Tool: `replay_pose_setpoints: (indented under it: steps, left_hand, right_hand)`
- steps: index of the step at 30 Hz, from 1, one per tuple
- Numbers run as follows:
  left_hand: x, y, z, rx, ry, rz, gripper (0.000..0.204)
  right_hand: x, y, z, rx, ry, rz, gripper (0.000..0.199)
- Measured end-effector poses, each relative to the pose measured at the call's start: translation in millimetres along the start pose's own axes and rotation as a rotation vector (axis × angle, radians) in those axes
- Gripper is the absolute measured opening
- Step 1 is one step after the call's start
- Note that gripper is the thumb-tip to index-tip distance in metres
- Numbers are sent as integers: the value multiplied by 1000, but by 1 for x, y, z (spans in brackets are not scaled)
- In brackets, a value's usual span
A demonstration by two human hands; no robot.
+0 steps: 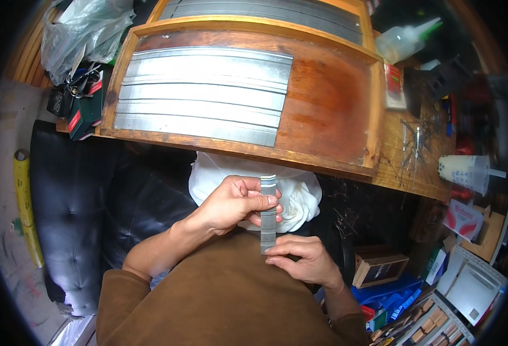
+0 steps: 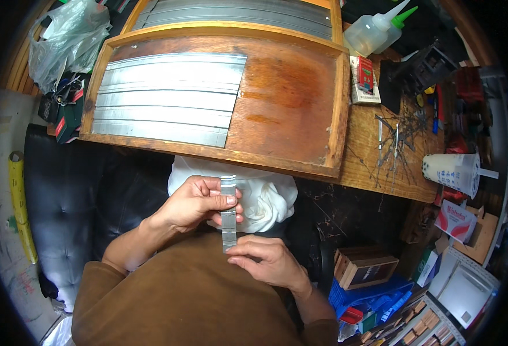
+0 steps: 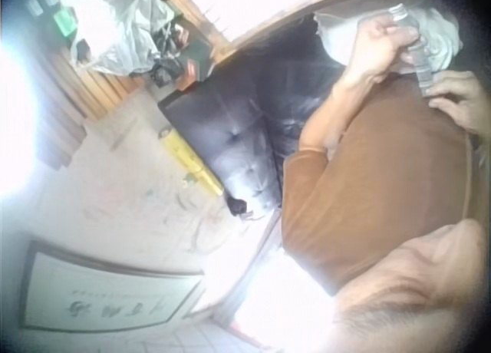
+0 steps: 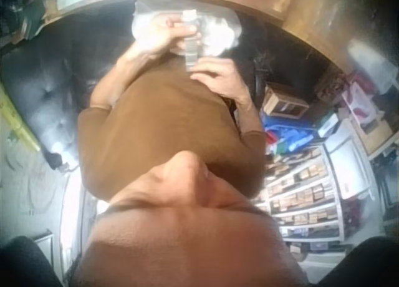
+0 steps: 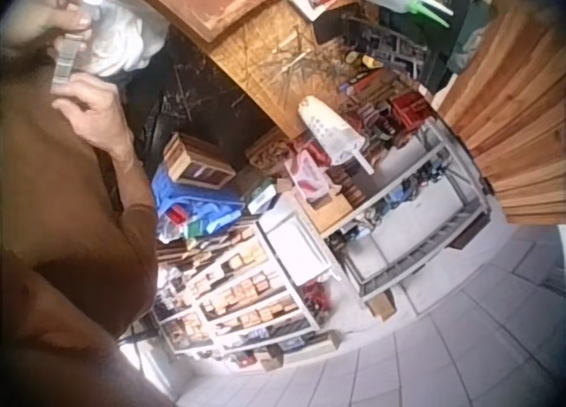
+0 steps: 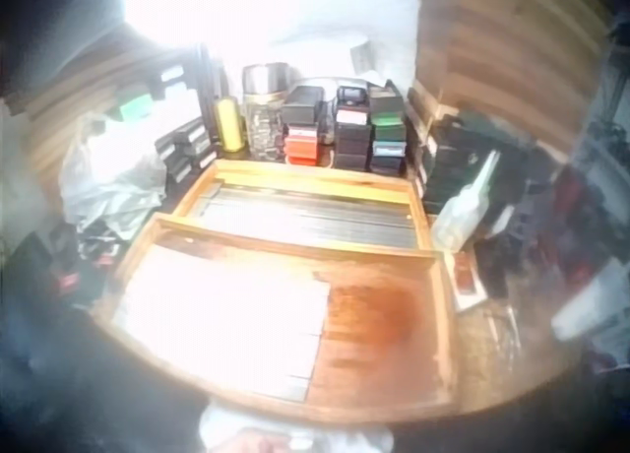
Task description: The person assembles small metal components by hand. They pick up a metal strip and a small pin, insert the pin into the strip, and repeat the process with additional parts on a cluttered workbench.
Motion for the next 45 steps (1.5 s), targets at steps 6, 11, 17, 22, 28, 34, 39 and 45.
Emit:
replay_pose_setpoints:
  steps: [6,11,17,22,28,34,39,45]
  left_hand:
    - [-7,15,2,-33,-1,106,21]
    - [-3,26,10,-65,18,171,26]
    - [-1,30,10,-34,-17,176,26]
    - [0,29,15,-100,-45,254,27]
    - [2,24,12,-76,-40,195,28]
    - [5,-1,-5,-64,-75,108,17]
    - [10,-7,1,-72,-69,167,18]
    - [6,-6,-1,-111,-46,200,14]
  right_hand:
    - [-30,22,-9,97,208,21,24]
    - [-44,23,5,174,315,-6,25]
    - [-47,21,8,178,318,23,20]
    - [-46,26,7,98,311,2,19]
    - [-46,25,7,77,317,10,18]
    - [-46,28,7,96,328,-18,17]
    - [-48,33,6,51,333,-5,17]
    - [-46,28,6,42,304,-12,16]
Point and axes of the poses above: each hand's wrist, its own z-axis towards the middle knuckle, its own x-axis out of the back of the hand, y = z × x, the point moved 2 cm from there along z, towards the middle knuckle, and after that the axes turned 11 degrees about y, right-handed, at the moved point
